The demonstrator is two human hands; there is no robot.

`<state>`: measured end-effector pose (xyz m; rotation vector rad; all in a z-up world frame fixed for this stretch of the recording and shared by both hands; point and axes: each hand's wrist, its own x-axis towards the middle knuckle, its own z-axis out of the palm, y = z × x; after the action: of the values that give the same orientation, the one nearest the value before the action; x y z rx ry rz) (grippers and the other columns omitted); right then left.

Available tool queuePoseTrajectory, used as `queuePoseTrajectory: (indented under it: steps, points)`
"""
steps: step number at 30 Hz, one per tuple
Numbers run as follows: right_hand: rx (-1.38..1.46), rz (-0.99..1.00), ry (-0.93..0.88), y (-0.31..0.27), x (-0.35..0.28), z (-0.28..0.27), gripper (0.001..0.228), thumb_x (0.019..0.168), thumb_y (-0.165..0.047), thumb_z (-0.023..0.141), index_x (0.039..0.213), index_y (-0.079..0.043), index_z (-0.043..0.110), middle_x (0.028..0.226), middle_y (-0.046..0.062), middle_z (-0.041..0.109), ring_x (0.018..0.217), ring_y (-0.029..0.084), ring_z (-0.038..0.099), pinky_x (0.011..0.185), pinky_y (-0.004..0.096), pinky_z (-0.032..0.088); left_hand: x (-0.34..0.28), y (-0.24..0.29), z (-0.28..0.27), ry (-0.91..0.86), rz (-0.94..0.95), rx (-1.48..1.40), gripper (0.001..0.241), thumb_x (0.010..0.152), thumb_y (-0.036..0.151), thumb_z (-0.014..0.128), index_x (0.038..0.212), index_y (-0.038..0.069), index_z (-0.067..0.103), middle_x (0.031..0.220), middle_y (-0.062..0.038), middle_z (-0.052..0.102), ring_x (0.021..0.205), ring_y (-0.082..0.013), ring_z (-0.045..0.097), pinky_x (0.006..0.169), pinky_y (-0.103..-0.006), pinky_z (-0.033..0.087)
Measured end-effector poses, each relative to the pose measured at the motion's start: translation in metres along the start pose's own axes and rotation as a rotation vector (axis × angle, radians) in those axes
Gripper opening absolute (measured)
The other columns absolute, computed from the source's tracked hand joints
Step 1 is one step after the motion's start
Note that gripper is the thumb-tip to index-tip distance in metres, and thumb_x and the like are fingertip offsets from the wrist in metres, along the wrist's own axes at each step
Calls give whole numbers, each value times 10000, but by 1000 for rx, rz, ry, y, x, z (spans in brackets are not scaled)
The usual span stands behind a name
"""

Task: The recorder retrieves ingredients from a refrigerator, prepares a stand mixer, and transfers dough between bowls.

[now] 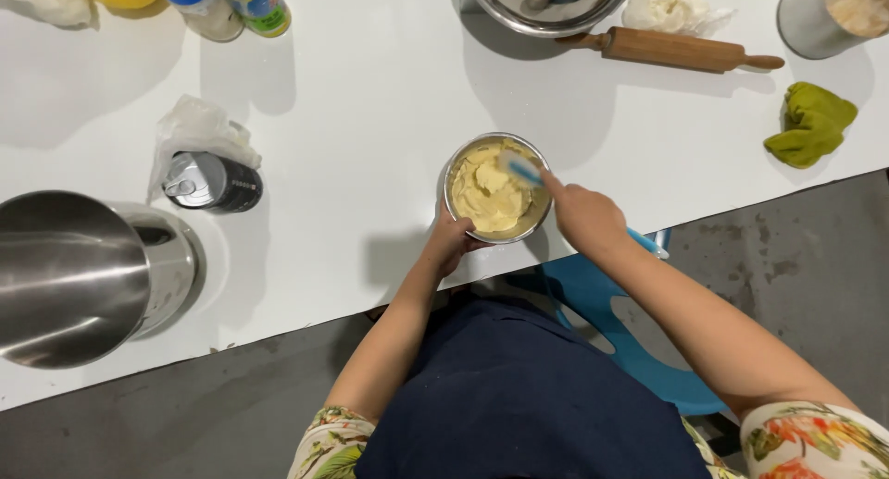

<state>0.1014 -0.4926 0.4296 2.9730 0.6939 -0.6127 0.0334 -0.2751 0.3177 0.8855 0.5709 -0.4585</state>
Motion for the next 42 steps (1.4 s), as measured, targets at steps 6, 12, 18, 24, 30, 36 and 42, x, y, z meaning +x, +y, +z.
queuePoseTrajectory:
  steps: [6, 12, 18, 24, 30, 36, 42]
  points:
    - [-39, 67, 132, -22, 14, 48, 739, 931, -25, 553, 1616, -82, 283, 995, 254, 604, 756, 388, 671, 640, 471, 587, -18, -1, -14, 46, 66, -8, 1049, 822, -93, 408, 1586, 364, -147, 1530, -202, 426, 1131, -388, 679, 773, -421, 639]
    - [26, 114, 113, -57, 25, 67, 834, 889, -5, 568, 1639, -16, 205, 1035, 302, 574, 786, 416, 670, 638, 469, 587, -16, -19, -26, 30, 144, -97, 991, 864, -97, 381, 1597, 350, -114, 1565, -192, 352, 1233, -372, 629, 833, -484, 664]
    - [-21, -37, 72, -63, 51, 32, 706, 921, -58, 583, 1578, -134, 335, 1075, 230, 602, 784, 396, 693, 626, 490, 573, -20, 1, -48, 27, 125, -9, 936, 881, -85, 372, 1599, 320, -71, 1550, -203, 378, 1218, -400, 646, 778, -472, 624]
    - [-117, -216, 21, -63, 79, 25, 672, 922, -59, 589, 1557, -157, 391, 1138, 220, 640, 810, 372, 720, 658, 464, 591, -12, 0, -60, 10, 80, 20, 940, 860, -78, 413, 1603, 311, -12, 1537, -187, 391, 1190, -367, 653, 761, -467, 679]
    - [-215, -423, -163, -91, 105, -10, 667, 894, -126, 635, 1519, -212, 416, 1157, 206, 634, 856, 363, 720, 694, 455, 595, -7, 10, -67, 25, 50, 60, 935, 872, -58, 425, 1611, 305, -18, 1494, -197, 462, 1131, -364, 686, 729, -446, 678]
    - [-461, -732, -44, -93, 118, -29, 578, 894, -192, 642, 1446, -276, 493, 1166, 177, 638, 920, 309, 718, 628, 395, 614, -10, 19, -68, 25, 72, 173, 944, 864, -64, 429, 1624, 327, 28, 1459, -202, 487, 1128, -331, 690, 738, -426, 638]
    - [-422, -578, -102, -96, 113, -78, 528, 967, -179, 585, 1480, -261, 489, 1114, 194, 629, 820, 323, 715, 625, 408, 595, 24, -13, -87, 86, 508, 502, 1003, 831, -94, 469, 1710, 261, 143, 1500, -263, 557, 1238, -368, 663, 906, -380, 611]
